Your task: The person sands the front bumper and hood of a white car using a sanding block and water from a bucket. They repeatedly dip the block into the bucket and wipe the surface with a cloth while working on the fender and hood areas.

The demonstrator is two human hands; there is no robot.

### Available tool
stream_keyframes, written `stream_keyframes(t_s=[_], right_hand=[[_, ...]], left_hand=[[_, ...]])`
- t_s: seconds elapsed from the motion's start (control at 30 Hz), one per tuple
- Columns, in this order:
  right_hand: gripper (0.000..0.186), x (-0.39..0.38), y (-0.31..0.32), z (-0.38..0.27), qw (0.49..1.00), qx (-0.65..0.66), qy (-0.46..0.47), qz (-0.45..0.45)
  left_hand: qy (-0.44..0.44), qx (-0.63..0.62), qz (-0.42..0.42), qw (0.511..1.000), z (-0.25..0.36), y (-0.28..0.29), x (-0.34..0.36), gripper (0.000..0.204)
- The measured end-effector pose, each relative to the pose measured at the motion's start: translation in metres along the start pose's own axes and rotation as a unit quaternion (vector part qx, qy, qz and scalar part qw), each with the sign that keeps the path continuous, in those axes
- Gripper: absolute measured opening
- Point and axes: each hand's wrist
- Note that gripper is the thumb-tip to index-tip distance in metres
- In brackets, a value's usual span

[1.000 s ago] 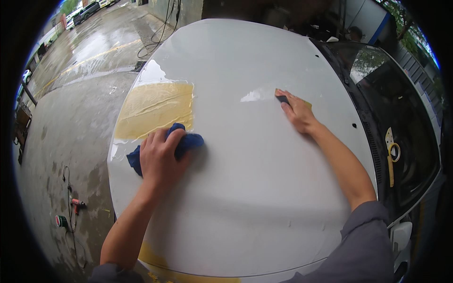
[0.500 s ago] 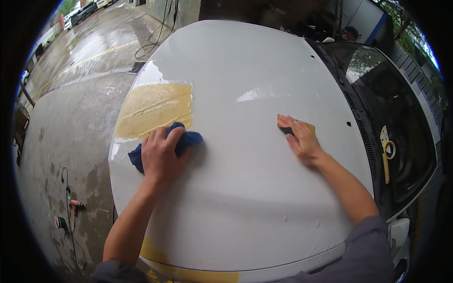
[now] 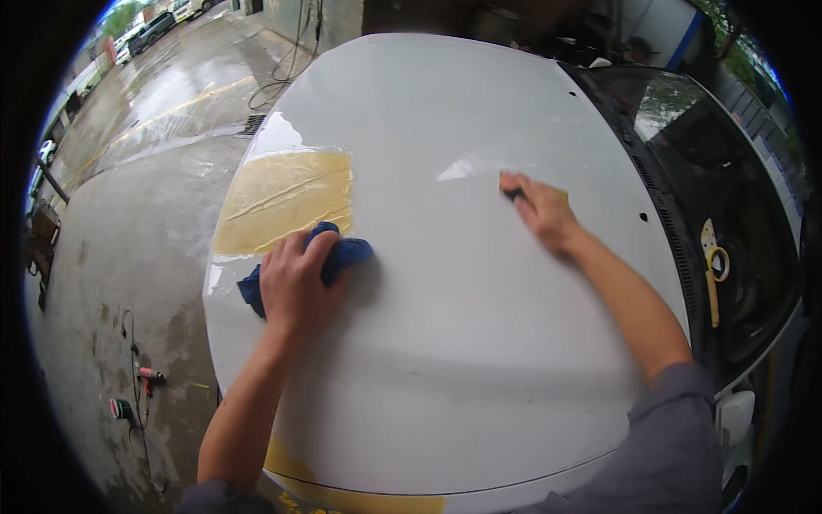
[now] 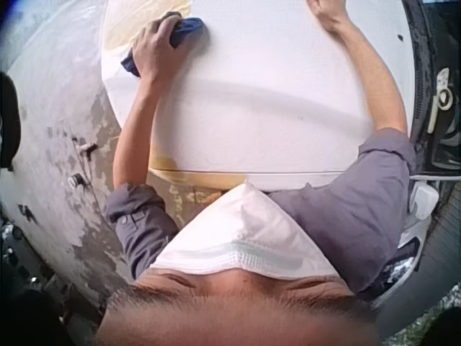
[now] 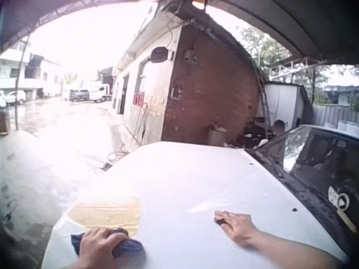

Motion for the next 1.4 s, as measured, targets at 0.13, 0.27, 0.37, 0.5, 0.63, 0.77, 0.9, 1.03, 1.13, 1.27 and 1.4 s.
stream_keyframes(t_s=[0.13,0.27,0.37,0.5,0.63,0.77,0.9,1.03,1.13,1.27,1.4], right_hand=[[0.036,0.047,0.010,0.041,0.992,-0.069,-0.081,0.063],[0.044,-0.011,-0.007,-0.034,0.997,-0.022,-0.051,-0.054],[0.057,-0.068,0.009,-0.056,0.988,-0.053,0.062,-0.129],[0.057,0.025,-0.004,0.022,0.981,-0.158,-0.040,-0.106],[0.063,0.104,0.020,0.102,0.966,-0.134,-0.216,-0.045],[0.064,0.059,-0.001,0.030,0.983,-0.081,-0.110,-0.125],[0.059,-0.062,0.011,-0.054,0.981,-0.059,0.084,-0.165],[0.048,0.006,0.000,0.002,0.992,0.015,0.073,-0.106],[0.042,0.098,0.005,0.038,0.995,-0.048,-0.082,-0.030],[0.047,0.104,-0.003,0.053,0.988,-0.073,-0.138,0.004],[0.060,-0.016,-0.021,-0.064,0.985,-0.020,0.085,-0.151]], left_hand=[[-0.026,-0.036,0.004,0.999,0.028,-0.010,0.013,0.041],[0.001,0.009,0.007,1.000,0.000,-0.003,-0.004,0.042],[0.010,0.044,-0.001,0.999,0.000,0.003,-0.007,0.044],[0.005,0.015,-0.005,1.000,0.001,0.000,-0.001,0.042],[-0.037,-0.034,0.009,0.999,0.025,-0.014,0.017,0.041],[-0.007,-0.013,0.007,1.000,0.015,-0.007,0.006,0.042],[0.012,0.024,-0.005,1.000,0.005,0.005,-0.006,0.042],[0.005,0.013,-0.018,1.000,0.008,0.000,0.000,0.042],[-0.013,-0.014,-0.005,1.000,0.015,-0.004,0.009,0.044],[-0.035,-0.035,-0.001,0.999,0.027,-0.010,0.013,0.043],[0.022,0.016,-0.010,1.000,0.003,0.007,-0.010,0.043]])
Point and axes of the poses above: each hand's wrist, its own x-axis towards the middle knuckle, its own y-axis out of the back of the hand, z = x × y
